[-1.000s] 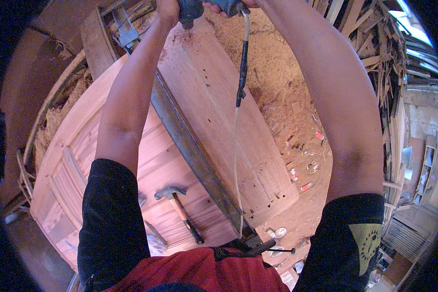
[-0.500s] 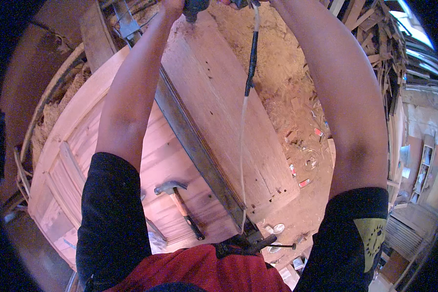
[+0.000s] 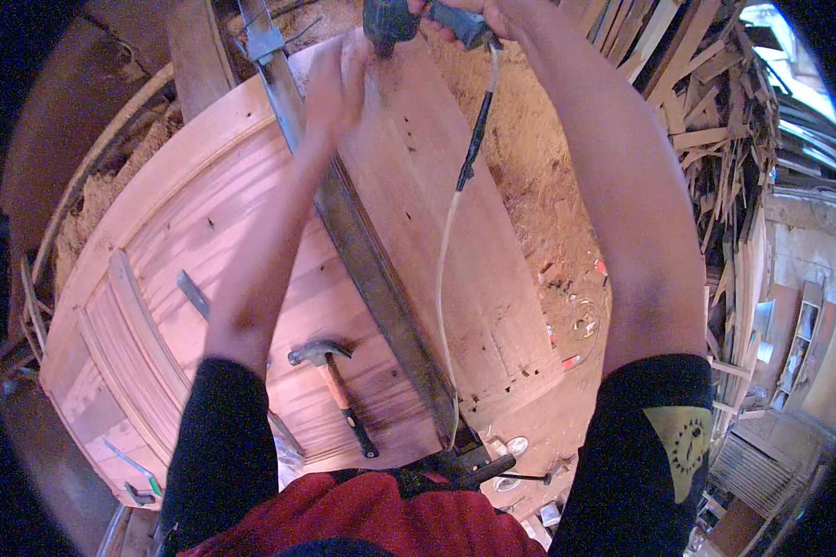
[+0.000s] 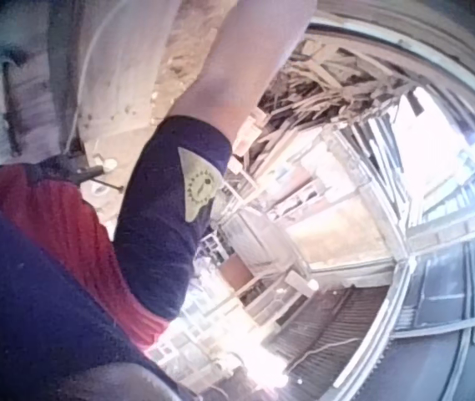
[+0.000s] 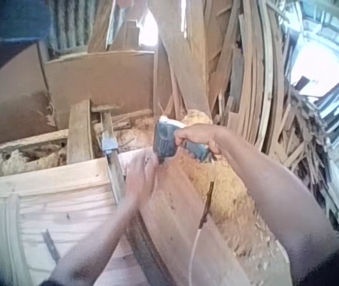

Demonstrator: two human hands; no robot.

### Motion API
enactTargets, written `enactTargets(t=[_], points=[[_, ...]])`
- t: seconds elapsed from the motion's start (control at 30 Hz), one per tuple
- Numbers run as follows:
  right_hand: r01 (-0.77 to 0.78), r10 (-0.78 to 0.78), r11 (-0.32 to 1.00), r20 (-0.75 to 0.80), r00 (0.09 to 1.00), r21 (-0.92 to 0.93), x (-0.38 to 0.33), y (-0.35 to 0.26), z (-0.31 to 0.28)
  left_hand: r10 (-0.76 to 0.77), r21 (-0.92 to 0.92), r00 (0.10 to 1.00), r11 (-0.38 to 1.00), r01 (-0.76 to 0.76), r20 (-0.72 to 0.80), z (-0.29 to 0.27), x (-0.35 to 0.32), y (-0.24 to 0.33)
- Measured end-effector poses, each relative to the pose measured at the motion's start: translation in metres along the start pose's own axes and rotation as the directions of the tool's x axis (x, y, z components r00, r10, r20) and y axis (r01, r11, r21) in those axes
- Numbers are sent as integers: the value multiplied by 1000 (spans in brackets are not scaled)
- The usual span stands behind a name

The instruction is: The person tightens a long bar clamp onto wood panels, drills holes into the wood using a power drill, and hammers wooden dowels into the holes.

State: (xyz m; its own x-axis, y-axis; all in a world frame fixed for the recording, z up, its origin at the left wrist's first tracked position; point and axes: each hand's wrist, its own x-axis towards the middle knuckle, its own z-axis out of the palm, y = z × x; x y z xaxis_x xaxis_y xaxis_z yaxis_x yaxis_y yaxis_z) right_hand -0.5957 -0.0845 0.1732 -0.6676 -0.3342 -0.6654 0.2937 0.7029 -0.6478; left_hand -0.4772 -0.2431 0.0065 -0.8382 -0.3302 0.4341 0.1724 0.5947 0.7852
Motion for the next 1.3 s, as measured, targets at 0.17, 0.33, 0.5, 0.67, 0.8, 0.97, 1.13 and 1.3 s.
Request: enactTargets(t=[0.17,0.33,0.5,0.67,0.8,0.97,1.13,1.3], points=[[136,-140,989,-58,988,-64,-13,2,2,140,392,876,854,-343,461,-58,-150,24],[208,-221,967,-83,972,-146,-23,-6,-9,9,428,858,864,-264,513,-61,-160,28],[153,-152,988,-32,988,29,-72,-59,-36,34,413,876,872,-261,482,-60,-164,26],[107,-112,988,43,993,111,-130,-89,-28,38,402,882,880,-252,469,-57,-165,23],[292,-292,956,15,956,-37,-106,-86,20,59,417,884,866,-276,464,-58,-164,22],[193,-196,980,-105,975,-46,-93,-81,45,29,389,880,889,-240,475,-57,-168,17],[204,-202,979,-149,968,-4,-88,-83,59,25,401,892,887,-228,452,-55,-167,19],[180,-175,983,-126,976,23,-76,-80,62,30,380,893,898,-221,449,-58,-166,21]])
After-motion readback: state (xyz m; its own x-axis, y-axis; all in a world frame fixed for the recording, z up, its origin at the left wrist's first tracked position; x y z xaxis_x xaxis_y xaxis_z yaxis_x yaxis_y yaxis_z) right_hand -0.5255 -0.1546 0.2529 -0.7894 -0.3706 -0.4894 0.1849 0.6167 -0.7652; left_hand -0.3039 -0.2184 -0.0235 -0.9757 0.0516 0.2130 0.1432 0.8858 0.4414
